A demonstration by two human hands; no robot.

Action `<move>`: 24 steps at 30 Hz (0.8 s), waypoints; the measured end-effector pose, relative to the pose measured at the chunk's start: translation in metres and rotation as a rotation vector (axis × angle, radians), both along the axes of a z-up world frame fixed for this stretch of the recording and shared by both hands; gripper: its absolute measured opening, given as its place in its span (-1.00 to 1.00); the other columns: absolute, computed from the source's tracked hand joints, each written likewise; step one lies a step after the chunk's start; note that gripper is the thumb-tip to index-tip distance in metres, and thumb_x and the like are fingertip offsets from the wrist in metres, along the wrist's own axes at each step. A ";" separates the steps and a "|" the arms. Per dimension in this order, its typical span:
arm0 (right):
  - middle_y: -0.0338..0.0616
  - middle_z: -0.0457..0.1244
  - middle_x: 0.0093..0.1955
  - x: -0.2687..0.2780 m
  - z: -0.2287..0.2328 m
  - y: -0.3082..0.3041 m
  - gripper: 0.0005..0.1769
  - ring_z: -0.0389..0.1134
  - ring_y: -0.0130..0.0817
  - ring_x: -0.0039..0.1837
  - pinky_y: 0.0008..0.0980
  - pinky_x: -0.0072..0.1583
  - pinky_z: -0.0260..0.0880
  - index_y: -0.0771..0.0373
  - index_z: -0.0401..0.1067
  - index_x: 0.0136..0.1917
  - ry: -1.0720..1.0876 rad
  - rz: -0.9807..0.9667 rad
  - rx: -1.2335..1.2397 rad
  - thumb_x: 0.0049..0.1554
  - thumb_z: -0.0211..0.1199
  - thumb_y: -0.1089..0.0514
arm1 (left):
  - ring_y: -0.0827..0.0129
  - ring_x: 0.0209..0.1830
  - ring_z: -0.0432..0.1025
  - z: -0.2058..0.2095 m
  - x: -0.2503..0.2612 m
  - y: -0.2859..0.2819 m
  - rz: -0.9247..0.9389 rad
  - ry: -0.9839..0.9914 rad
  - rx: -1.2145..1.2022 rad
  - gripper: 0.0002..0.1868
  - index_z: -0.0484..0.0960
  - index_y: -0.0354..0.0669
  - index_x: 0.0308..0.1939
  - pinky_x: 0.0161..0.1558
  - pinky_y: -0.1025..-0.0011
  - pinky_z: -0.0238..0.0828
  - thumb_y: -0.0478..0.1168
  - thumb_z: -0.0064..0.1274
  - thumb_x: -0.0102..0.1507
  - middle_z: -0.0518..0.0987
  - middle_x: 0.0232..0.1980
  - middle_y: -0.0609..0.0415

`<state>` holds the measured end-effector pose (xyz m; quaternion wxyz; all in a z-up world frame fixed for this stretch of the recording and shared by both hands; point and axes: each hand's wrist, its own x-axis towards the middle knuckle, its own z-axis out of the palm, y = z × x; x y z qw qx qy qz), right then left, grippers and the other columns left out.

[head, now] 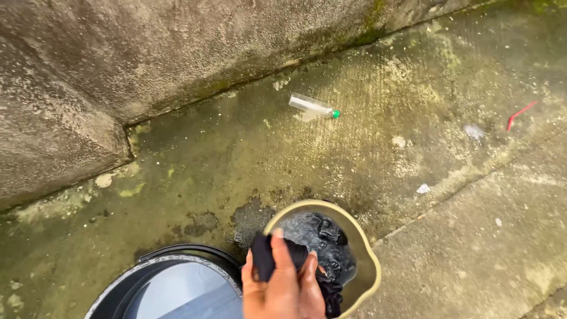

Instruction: Hanging washed clothes and washing items in a bucket in an outdoor alley.

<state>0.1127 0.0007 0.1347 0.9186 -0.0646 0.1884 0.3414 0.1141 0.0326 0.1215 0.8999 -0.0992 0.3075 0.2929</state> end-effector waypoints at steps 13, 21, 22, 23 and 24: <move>0.03 0.23 -0.01 0.099 -0.033 -0.116 -0.41 0.20 -0.25 -0.08 -0.30 -0.07 0.23 0.40 0.41 0.19 -0.347 0.391 -1.097 0.19 0.34 -0.17 | 0.20 -0.43 0.43 0.009 -0.017 -0.032 -0.894 -0.100 0.047 -0.67 0.48 -0.10 -0.08 -0.40 0.28 0.42 0.06 0.05 0.32 0.50 -0.39 0.04; 0.34 -0.09 0.60 0.087 0.017 -0.081 0.11 0.32 0.09 0.27 -0.14 0.20 0.43 0.29 -0.09 0.67 -0.052 0.262 0.252 0.13 0.25 -0.35 | 0.29 -0.44 0.38 0.014 -0.005 -0.088 -0.720 -0.404 -0.467 -0.57 0.56 0.39 0.33 -0.35 0.35 0.34 -0.12 -0.13 0.40 0.45 -0.29 0.07; 0.25 0.01 0.47 0.098 0.016 -0.091 -0.07 0.34 0.00 0.22 -0.15 0.18 0.44 0.30 0.00 0.61 -0.171 0.287 0.303 0.20 0.29 -0.19 | 0.32 -0.42 0.38 0.005 -0.009 -0.094 -0.691 -0.414 -0.210 -0.64 0.49 0.18 0.30 -0.33 0.41 0.32 -0.12 -0.09 0.41 0.47 -0.24 0.02; 0.17 0.12 0.34 0.110 0.015 -0.099 -0.24 0.36 -0.09 0.16 -0.16 0.15 0.45 0.30 0.08 0.55 -0.294 0.314 0.357 0.27 0.32 -0.03 | 0.34 -0.39 0.38 -0.005 -0.011 -0.100 -0.653 -0.424 0.051 -0.66 0.42 -0.03 0.28 -0.31 0.46 0.30 -0.12 -0.04 0.43 0.49 -0.20 -0.03; 0.17 0.12 0.34 0.125 0.023 -0.102 -0.24 0.36 -0.09 0.16 -0.16 0.15 0.45 0.30 0.08 0.55 -0.296 0.314 0.358 0.27 0.32 -0.03 | 0.34 -0.39 0.38 0.002 -0.010 -0.093 -0.654 -0.426 0.053 -0.66 0.42 -0.03 0.28 -0.31 0.46 0.30 -0.12 -0.04 0.43 0.49 -0.20 -0.03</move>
